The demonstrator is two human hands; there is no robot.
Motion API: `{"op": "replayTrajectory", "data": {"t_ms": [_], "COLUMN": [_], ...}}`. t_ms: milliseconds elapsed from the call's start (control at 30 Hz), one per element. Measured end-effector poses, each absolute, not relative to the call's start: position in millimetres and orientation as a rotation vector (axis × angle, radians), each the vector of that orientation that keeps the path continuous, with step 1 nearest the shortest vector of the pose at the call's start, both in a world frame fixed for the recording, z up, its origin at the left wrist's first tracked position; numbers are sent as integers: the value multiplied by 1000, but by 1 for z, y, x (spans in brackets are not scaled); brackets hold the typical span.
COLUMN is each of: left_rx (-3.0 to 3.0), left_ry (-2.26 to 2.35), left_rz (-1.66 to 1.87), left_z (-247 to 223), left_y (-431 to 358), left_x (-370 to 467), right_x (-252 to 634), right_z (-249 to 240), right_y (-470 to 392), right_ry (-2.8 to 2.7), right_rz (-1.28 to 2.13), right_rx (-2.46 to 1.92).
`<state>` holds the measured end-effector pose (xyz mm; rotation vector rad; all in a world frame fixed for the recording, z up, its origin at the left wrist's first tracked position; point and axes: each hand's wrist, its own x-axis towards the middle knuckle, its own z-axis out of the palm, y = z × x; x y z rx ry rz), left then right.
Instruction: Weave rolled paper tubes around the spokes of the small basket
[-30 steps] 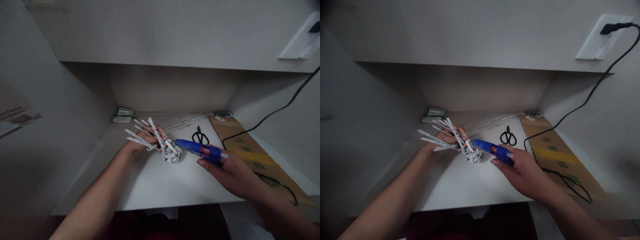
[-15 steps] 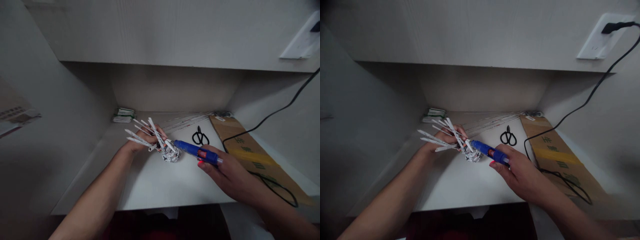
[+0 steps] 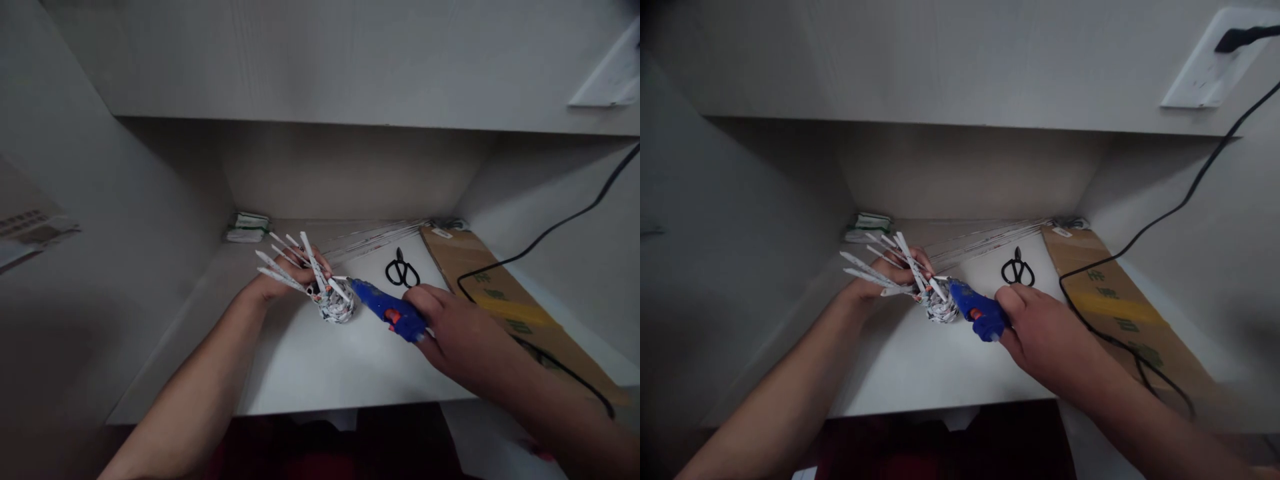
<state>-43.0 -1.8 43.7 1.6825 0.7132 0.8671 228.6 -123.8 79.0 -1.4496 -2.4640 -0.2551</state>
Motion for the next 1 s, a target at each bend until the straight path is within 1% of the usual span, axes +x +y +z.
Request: {"op": "replayTrajectory", "data": {"t_ms": [167,267,367,533,667,767,1000], "left_rx": [1642,1572,1504,1482,1519,1511,1473], "left_ry": [767,767,747,751,739,755,845], "left_rz": [871,907,948,1041,1044,1045,1169], "left_z": [46,50,54,50,46,46,42], "left_y": [-1,-4,-4,6,11,11,21], "left_x": [-46,-48,-51,-63,-69,-71,-89], "right_x": [249,276,317,400,456,481,482], "right_z": [75,64,47,21,14,12,5], "right_y": [-114,-100,-84,-62,-55,-55,-56], "right_ry": [-2515,-2532,-2481,-2467,-2571,-2506,-2258], "right_rz": [-470,-537,-625,-748,-683,-610,-357], "right_rx": [-1478,-1593,-1774,-1947,-1925,-1983,-2070]}}
